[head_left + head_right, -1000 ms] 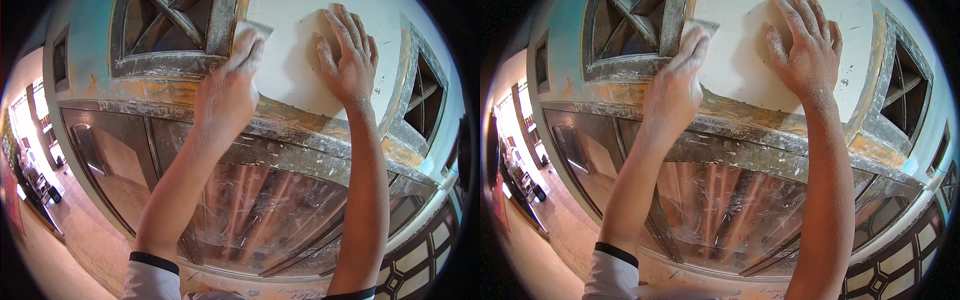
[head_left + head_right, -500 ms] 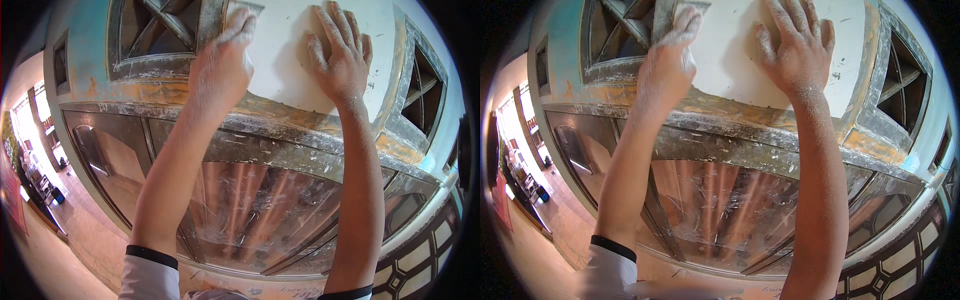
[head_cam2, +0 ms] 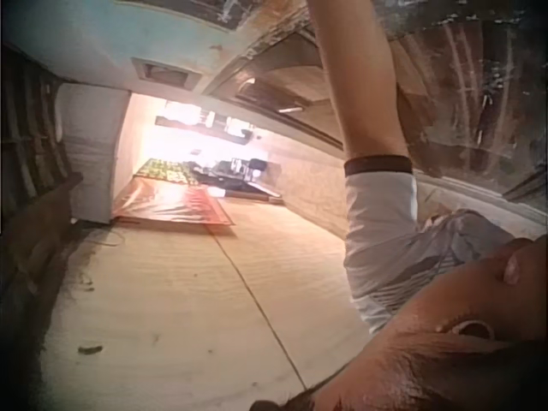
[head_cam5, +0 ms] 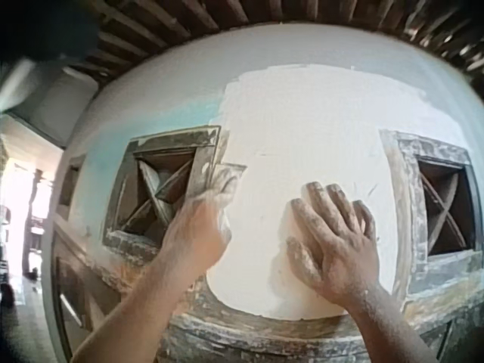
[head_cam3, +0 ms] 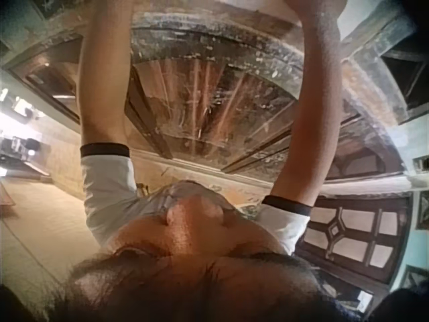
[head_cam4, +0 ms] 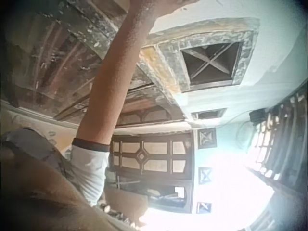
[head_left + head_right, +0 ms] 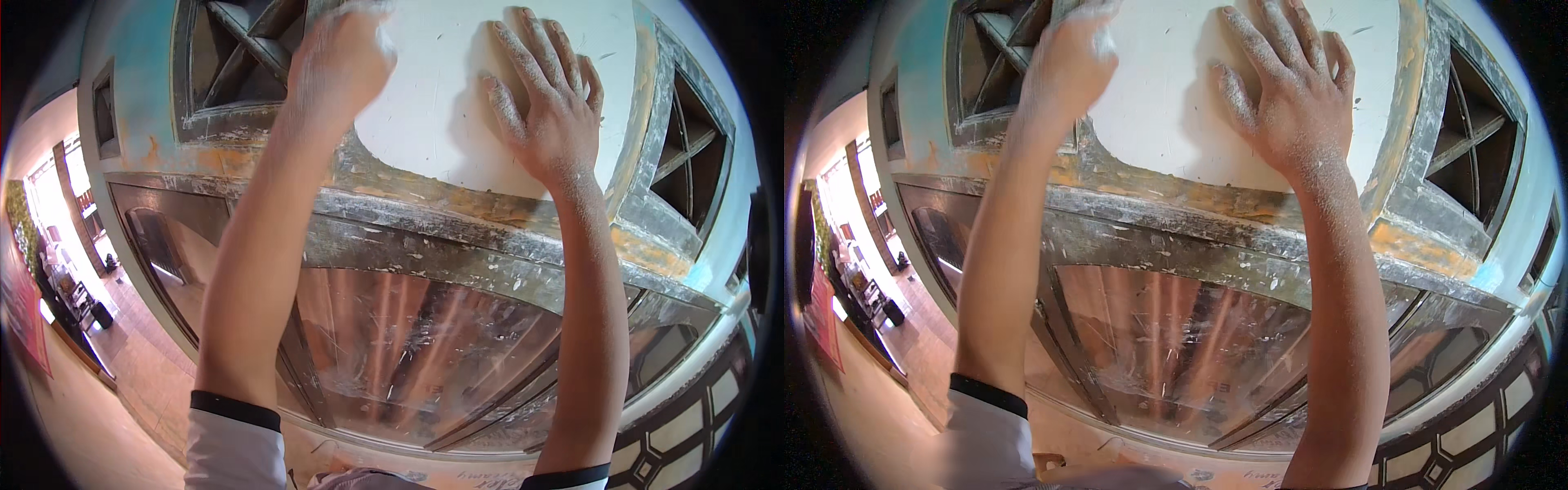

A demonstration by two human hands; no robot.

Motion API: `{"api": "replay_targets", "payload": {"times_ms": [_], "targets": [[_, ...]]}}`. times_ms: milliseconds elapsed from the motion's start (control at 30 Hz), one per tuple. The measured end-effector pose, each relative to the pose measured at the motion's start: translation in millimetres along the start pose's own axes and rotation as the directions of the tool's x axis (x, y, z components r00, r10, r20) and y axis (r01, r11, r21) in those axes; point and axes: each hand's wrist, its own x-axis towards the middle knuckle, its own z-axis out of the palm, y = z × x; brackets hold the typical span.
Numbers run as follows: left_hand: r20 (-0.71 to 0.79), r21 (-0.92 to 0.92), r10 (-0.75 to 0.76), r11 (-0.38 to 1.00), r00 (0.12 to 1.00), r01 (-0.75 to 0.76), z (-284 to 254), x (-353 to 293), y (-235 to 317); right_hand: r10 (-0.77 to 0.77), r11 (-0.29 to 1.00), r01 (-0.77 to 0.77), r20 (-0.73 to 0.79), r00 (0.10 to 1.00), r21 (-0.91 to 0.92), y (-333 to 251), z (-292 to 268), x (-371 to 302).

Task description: The person scrapes old paint or plaster from a wall above a cabinet using a putty knife.

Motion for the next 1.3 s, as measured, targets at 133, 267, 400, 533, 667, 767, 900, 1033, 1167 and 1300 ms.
{"api": "replay_targets", "payload": {"times_ms": [133, 267, 400, 533, 667, 767, 900, 1033, 1167, 1300], "targets": [[-0.019, -0.082, -0.054, 0.995, 0.998, 0.053, -28, 28, 19, -0.116, 0.987, 0.106, -0.078, 0.990, -0.121, 24, 23, -6], [0.116, -0.048, -0.144, 0.987, 0.983, 0.151, -9, -17, 11, -0.063, 0.997, 0.063, -0.009, 0.998, 0.045, 14, 10, -2], [-0.156, -0.105, 0.099, 0.988, 0.983, -0.116, 16, -66, 1, -0.028, 0.999, 0.030, -0.024, 0.999, 0.045, 6, 4, -6], [-0.134, -0.095, 0.065, 0.992, 0.989, -0.078, 3, -30, 13, -0.099, 0.989, 0.087, -0.101, 0.990, -0.116, 28, 29, -14], [-0.213, 0.293, 0.209, 0.946, 0.954, -0.142, 7, 77, -51, -0.089, 0.994, 0.081, -0.116, 0.989, -0.076, 12, 21, -6], [-0.291, 0.048, 0.052, 0.998, 0.955, -0.039, -3, 68, 22, -0.092, 0.993, 0.084, -0.094, 0.991, -0.088, 27, 28, -13], [-0.103, -0.027, -0.031, 0.999, 0.994, 0.028, -9, 48, 6, -0.094, 0.992, 0.084, -0.112, 0.989, -0.092, 23, 27, -10], [-0.127, -0.002, 0.067, 0.998, 0.990, -0.067, 4, -4, 4, -0.101, 0.990, 0.088, -0.121, 0.987, -0.105, 28, 28, -12], [-0.127, 0.073, 0.048, 0.997, 0.991, -0.039, -4, 32, -9, -0.095, 0.993, 0.083, -0.132, 0.987, -0.089, 24, 29, -11], [-0.017, 0.089, -0.075, 0.993, 0.997, 0.076, -21, 78, 13, -0.092, 0.993, 0.083, -0.118, 0.989, -0.079, 24, 30, -13]]}}
